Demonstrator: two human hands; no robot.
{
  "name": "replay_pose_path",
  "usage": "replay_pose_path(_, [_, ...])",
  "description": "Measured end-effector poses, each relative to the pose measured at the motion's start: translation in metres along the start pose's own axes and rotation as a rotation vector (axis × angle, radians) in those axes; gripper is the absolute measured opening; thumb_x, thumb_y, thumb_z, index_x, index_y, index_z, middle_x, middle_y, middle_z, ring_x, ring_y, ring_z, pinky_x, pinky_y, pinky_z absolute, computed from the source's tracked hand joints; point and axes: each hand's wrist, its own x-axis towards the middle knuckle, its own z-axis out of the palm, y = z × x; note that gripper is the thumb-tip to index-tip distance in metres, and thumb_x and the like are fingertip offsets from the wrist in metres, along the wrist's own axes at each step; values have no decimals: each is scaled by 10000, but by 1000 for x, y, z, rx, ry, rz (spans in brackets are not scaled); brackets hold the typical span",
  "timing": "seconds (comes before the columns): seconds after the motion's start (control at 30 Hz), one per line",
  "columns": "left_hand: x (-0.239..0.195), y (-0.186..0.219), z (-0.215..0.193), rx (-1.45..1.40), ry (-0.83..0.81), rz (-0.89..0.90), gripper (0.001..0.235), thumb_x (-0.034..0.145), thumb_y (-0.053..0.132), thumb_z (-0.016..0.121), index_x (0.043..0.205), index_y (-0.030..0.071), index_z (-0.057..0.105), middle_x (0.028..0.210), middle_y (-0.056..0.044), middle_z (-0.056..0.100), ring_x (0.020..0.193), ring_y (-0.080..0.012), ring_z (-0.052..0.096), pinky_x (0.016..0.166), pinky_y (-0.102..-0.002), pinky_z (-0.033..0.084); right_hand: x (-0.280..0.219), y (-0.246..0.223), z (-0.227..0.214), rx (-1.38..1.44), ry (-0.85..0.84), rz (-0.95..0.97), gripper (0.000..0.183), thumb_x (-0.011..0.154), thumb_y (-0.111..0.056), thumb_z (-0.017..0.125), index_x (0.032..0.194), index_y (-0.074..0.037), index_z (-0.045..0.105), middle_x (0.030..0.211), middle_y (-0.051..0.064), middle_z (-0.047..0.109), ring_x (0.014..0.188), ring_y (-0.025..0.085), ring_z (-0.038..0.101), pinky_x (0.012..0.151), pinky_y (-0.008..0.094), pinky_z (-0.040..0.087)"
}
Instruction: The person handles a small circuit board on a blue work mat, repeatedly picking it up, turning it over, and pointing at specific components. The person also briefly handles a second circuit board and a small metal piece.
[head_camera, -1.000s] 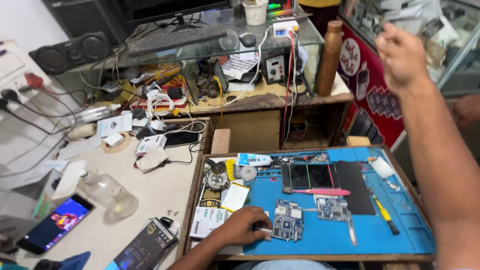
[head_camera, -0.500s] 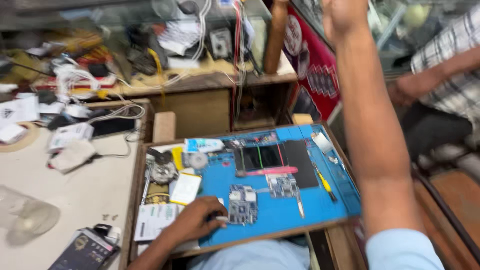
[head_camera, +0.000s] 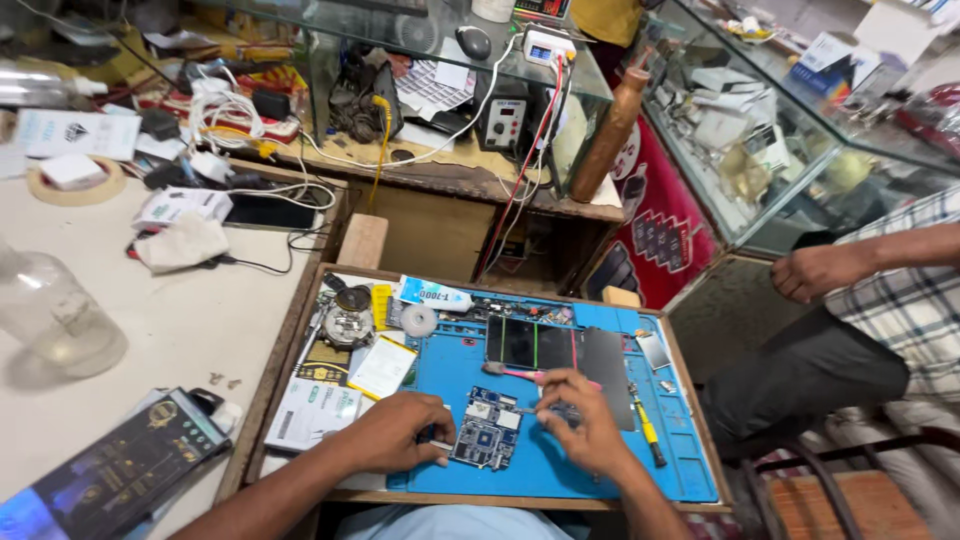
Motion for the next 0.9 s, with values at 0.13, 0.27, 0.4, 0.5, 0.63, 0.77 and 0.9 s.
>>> replay_pose_path(0.13, [2,7,-5,38,-14,7,289,766,293,857,946,115,719,892,-65,691,891,-277,656,801,-409,491,-13,-12,20,33,-63,-35,98,819,-98,754,877,-50,691,1222,138,644,1161,318,642,982,422,505])
replay_pose_path(0.27, [7,8,-7,25,-37,-36,300,767,303,849,955,113,713,913,-61,694,891,-276,656,802,-403,503,-11,-10,18,-9,-71,-103,103,823,-103,732,881,-51,665,1270,154,628,1147,329,658,945,424,530])
replay_pose_path(0.4, [8,9,-9,33,-49,-15,296,773,295,851,951,100,719,904,-72,696,896,-283,660,797,-409,500,-12,-10,17,19,-87,-113,101,835,-98,735,885,-45,666,1318,162,631,1160,335,666,948,429,535])
replay_pose_path(0.5, [7,10,-8,28,-52,-27,296,769,290,853,942,91,718,895,-78,694,870,-282,670,783,-403,512,-16,-7,18,54,-104,-100,103,842,-90,735,903,-37,671,1339,168,622,1127,313,687,928,410,556])
replay_pose_path(0.63, [9,13,-8,21,-66,-39,310,758,286,867,938,81,719,895,-83,699,847,-280,672,757,-401,525,-20,-4,19,109,-97,-91,102,848,-69,727,930,-29,680,1349,173,617,1115,298,699,920,394,574])
replay_pose_path(0.77, [11,17,-12,35,-78,-84,320,757,296,871,945,85,721,891,-80,698,839,-268,662,749,-399,522,-16,-6,19,135,-109,-26,104,855,-80,716,934,-27,675,1340,157,626,1082,286,718,916,389,576])
replay_pose_path(0.9, [11,17,-10,26,-95,-118,322,755,298,871,947,89,720,889,-75,694,830,-264,660,742,-395,521,-16,-8,15,88,-65,-129,94,852,-73,730,921,-31,681,1315,165,649,1155,322,696,932,402,563])
